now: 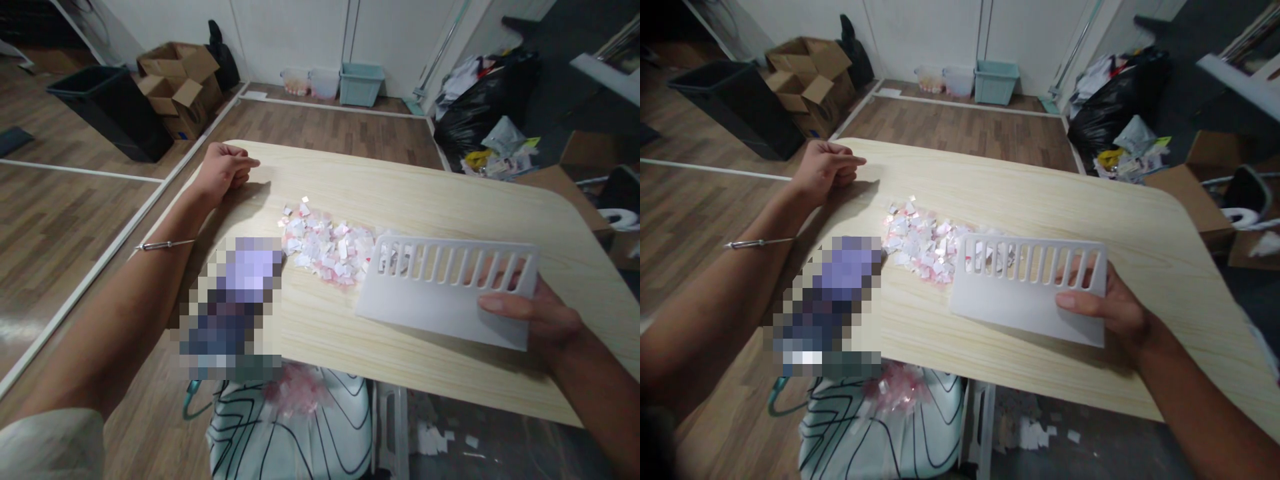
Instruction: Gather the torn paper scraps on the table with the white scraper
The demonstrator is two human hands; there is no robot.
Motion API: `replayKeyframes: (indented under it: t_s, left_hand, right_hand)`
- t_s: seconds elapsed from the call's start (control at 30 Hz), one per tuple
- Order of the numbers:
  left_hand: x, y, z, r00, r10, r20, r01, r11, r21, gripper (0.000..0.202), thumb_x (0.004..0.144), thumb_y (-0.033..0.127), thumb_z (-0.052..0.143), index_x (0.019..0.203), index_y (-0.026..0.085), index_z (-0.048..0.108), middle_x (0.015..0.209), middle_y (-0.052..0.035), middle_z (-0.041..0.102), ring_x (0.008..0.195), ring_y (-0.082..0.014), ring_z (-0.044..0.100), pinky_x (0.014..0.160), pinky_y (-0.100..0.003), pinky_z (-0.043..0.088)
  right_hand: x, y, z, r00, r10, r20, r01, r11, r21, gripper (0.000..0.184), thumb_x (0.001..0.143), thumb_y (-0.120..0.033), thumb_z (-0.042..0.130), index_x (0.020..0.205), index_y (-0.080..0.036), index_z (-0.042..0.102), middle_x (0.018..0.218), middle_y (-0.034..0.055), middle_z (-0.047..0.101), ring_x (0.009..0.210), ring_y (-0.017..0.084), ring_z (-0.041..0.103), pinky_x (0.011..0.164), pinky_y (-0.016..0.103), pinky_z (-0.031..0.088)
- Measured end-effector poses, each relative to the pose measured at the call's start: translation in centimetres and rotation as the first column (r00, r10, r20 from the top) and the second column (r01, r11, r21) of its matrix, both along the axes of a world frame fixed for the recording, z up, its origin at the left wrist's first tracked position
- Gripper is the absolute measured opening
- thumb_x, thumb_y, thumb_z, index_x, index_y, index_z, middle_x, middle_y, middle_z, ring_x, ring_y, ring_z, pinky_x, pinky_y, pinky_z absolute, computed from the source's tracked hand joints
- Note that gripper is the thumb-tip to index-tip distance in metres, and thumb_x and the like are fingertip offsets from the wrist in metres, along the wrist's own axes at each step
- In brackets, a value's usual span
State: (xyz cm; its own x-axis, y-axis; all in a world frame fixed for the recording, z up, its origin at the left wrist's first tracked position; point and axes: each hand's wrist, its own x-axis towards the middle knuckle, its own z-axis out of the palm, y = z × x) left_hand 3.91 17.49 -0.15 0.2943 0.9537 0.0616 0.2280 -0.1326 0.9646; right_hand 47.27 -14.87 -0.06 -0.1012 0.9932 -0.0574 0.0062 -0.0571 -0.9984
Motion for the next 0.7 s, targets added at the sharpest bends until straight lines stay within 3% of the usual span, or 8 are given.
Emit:
replayKeyframes:
  t_s: [0.1,0.4,0.7]
  left_hand:
    - [0.1,-0.1,0.0,1.000,0.020,0.009,-0.020,1.000,-0.006,0.062,0.086,0.015,0.081,0.067,0.030,0.023,0.054,0.0107,0.020,0.049,-0.0055,0.020,0.053,-0.031,0.013]
    - [0.3,-0.4,0.3,1.000,0.027,0.011,-0.027,0.999,-0.021,0.063,0.083,0.016,0.083,0.068,0.030,0.023,0.053,0.0110,0.021,0.051,-0.0070,0.019,0.055,-0.032,0.012]
    - [0.3,-0.4,0.3,0.999,0.027,-0.032,-0.027,1.000,-0.002,0.061,0.086,0.020,0.080,0.075,0.030,0.022,0.055,0.0107,0.021,0.051,-0.0067,0.020,0.054,-0.032,0.014]
  right_hand:
    - [-0.8,0.1,0.1,0.986,-0.153,0.072,0.153,0.988,0.012,0.029,0.062,-0.051,0.113,0.083,-0.041,0.097,0.067,-0.0007,0.083,0.044,0.022,0.067,0.034,0.033,0.046]
    - [-0.7,0.2,0.8,0.971,-0.229,0.073,0.229,0.973,0.011,0.030,0.063,-0.054,0.112,0.084,-0.039,0.096,0.067,0.0013,0.082,0.043,0.024,0.065,0.035,0.036,0.049]
    - [-1.4,-0.2,0.5,0.990,-0.091,0.106,0.084,0.994,0.070,0.023,0.068,-0.045,0.107,0.086,-0.040,0.094,0.066,0.0009,0.080,0.046,0.025,0.063,0.037,0.036,0.044]
